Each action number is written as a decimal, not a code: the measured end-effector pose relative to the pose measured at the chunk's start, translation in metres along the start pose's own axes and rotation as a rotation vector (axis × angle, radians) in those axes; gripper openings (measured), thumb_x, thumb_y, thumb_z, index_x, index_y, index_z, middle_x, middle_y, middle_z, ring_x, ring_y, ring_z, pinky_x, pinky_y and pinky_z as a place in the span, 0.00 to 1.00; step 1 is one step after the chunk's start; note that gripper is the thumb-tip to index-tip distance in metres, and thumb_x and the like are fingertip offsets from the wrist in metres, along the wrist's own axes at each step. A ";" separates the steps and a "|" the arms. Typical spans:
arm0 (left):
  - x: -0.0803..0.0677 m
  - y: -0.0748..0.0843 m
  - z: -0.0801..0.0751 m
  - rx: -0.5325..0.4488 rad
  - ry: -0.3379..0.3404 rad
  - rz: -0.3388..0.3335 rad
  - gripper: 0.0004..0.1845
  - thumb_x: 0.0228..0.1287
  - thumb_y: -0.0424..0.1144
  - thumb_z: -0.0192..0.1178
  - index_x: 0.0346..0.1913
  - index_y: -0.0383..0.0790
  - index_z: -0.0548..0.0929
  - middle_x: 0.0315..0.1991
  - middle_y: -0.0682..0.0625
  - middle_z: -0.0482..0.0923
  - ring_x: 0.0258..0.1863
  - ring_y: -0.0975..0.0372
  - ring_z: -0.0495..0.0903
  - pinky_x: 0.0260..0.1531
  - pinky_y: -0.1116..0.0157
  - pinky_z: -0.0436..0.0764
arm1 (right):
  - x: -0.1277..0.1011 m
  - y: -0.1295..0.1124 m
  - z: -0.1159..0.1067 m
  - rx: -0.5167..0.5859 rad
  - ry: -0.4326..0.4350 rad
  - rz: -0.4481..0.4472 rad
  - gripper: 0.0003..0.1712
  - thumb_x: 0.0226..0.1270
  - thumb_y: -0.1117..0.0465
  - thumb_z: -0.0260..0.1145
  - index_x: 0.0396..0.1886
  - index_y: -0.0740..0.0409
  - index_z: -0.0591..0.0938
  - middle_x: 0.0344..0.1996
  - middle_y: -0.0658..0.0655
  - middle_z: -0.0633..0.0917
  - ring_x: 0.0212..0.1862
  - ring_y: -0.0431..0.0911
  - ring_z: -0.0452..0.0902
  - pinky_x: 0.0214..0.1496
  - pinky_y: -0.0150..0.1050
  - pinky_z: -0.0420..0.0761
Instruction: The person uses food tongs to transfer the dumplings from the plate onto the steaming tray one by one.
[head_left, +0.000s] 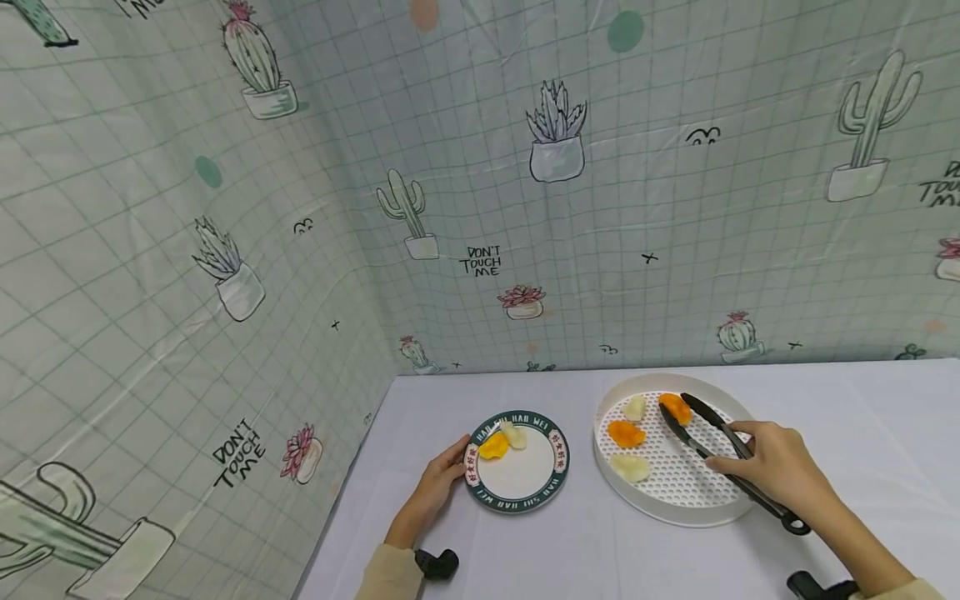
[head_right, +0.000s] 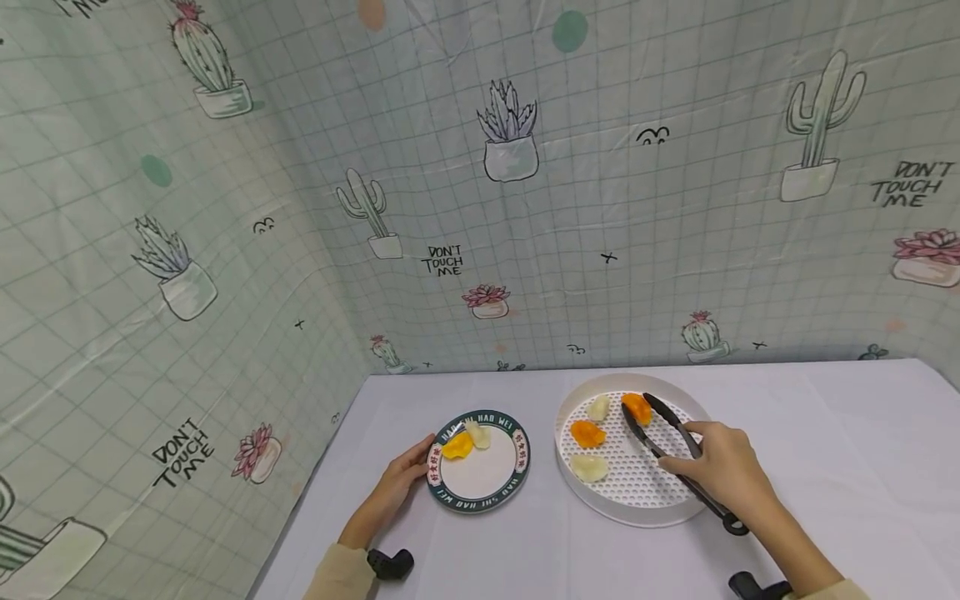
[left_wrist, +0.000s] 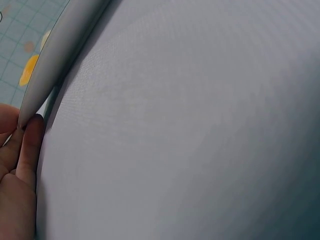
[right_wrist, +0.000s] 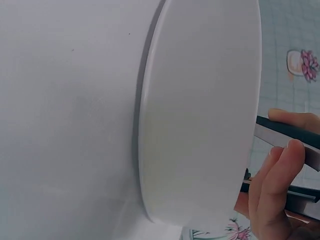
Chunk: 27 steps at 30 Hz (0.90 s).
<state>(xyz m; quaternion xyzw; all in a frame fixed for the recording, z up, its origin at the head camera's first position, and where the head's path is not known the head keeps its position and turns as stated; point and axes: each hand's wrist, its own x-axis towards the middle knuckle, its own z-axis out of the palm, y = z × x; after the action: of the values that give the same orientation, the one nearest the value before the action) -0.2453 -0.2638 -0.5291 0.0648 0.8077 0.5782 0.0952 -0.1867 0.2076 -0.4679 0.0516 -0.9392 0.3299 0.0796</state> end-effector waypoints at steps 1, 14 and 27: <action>0.000 0.000 0.000 0.002 0.000 -0.001 0.28 0.74 0.27 0.44 0.75 0.29 0.59 0.76 0.36 0.54 0.75 0.44 0.52 0.72 0.47 0.53 | 0.000 0.002 0.000 -0.003 -0.006 0.004 0.41 0.50 0.55 0.80 0.52 0.85 0.76 0.12 0.49 0.66 0.16 0.40 0.57 0.14 0.31 0.60; -0.001 -0.001 -0.001 -0.001 0.002 -0.012 0.28 0.73 0.27 0.44 0.75 0.31 0.60 0.76 0.38 0.55 0.76 0.45 0.52 0.72 0.47 0.53 | 0.005 0.007 -0.006 -0.022 -0.051 0.033 0.43 0.51 0.51 0.79 0.52 0.85 0.75 0.21 0.54 0.79 0.22 0.45 0.66 0.17 0.36 0.66; -0.002 0.002 -0.002 -0.007 -0.003 0.019 0.28 0.73 0.28 0.45 0.75 0.29 0.59 0.76 0.36 0.55 0.75 0.44 0.53 0.72 0.46 0.53 | 0.007 -0.015 -0.012 0.027 -0.025 0.017 0.44 0.51 0.48 0.79 0.55 0.81 0.77 0.24 0.56 0.79 0.22 0.45 0.66 0.16 0.34 0.65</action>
<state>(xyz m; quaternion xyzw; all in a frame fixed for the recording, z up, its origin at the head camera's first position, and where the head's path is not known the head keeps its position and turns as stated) -0.2435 -0.2651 -0.5267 0.0727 0.8050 0.5817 0.0912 -0.1900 0.2032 -0.4476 0.0487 -0.9360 0.3426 0.0644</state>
